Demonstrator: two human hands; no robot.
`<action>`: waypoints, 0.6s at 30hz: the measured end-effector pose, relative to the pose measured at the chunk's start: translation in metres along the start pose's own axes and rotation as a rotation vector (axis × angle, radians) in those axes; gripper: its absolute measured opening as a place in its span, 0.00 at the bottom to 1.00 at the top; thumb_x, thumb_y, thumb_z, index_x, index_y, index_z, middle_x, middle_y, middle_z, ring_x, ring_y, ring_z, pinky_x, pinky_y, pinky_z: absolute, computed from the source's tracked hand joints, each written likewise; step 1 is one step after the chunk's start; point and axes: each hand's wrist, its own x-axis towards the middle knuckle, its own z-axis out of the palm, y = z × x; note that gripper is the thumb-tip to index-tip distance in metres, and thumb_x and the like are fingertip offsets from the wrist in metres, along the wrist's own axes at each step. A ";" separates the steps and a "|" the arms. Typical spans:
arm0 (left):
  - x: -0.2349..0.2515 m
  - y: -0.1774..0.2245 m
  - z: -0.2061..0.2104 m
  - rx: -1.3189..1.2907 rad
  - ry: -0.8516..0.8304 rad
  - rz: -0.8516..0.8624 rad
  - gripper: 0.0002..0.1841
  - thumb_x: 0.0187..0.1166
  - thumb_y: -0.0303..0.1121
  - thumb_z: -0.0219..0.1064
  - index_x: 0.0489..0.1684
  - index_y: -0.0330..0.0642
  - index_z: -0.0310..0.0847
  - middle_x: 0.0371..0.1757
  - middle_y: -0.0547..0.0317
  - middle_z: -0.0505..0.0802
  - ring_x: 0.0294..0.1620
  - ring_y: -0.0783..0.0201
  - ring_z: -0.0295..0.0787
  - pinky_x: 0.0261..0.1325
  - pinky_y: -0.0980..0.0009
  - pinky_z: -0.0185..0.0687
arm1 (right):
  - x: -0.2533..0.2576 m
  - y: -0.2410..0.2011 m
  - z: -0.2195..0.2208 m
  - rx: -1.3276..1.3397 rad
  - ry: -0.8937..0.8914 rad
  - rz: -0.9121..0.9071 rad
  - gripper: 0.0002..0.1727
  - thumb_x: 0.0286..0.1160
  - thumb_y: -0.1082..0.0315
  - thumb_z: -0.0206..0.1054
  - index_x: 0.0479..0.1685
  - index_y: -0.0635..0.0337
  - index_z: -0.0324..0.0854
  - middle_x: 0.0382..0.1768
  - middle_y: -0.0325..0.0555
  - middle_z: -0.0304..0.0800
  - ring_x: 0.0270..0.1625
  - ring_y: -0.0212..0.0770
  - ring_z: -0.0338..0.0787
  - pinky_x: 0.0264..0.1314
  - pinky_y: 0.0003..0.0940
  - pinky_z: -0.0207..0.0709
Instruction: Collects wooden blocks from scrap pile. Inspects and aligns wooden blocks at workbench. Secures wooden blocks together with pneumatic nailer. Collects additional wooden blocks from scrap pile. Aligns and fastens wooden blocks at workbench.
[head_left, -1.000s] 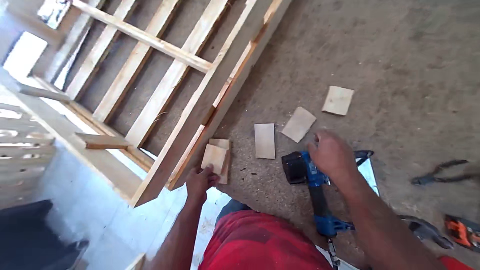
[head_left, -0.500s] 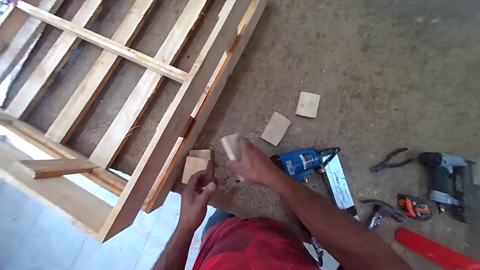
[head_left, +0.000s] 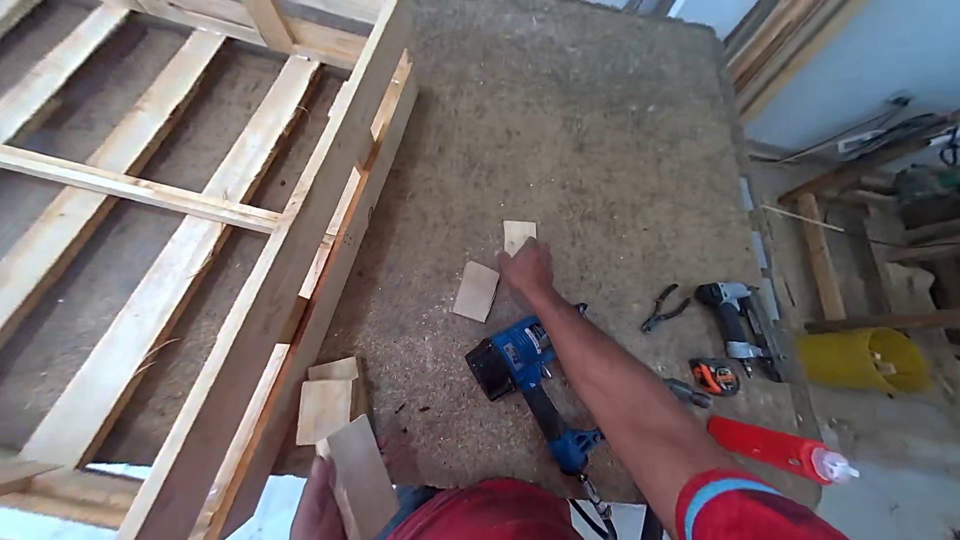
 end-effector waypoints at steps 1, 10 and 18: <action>-0.005 0.000 -0.002 0.016 0.022 -0.004 0.34 0.81 0.68 0.53 0.73 0.53 0.75 0.65 0.45 0.92 0.62 0.47 0.92 0.60 0.50 0.90 | 0.017 0.004 0.005 -0.041 0.016 0.040 0.52 0.66 0.28 0.68 0.77 0.67 0.71 0.74 0.71 0.75 0.73 0.69 0.81 0.66 0.66 0.79; -0.014 0.019 0.036 0.171 -0.113 0.345 0.47 0.56 0.43 0.89 0.80 0.45 0.68 0.70 0.43 0.87 0.66 0.48 0.88 0.65 0.51 0.88 | -0.074 0.007 -0.014 0.564 -0.351 -0.423 0.43 0.63 0.59 0.77 0.84 0.59 0.69 0.69 0.55 0.85 0.64 0.50 0.89 0.65 0.55 0.86; -0.033 0.031 0.084 0.463 -0.418 0.482 0.47 0.57 0.43 0.89 0.83 0.47 0.69 0.79 0.49 0.78 0.77 0.49 0.79 0.78 0.50 0.81 | -0.287 0.029 -0.021 0.877 -0.694 -0.892 0.46 0.56 0.62 0.86 0.83 0.52 0.71 0.78 0.44 0.76 0.77 0.43 0.81 0.76 0.50 0.84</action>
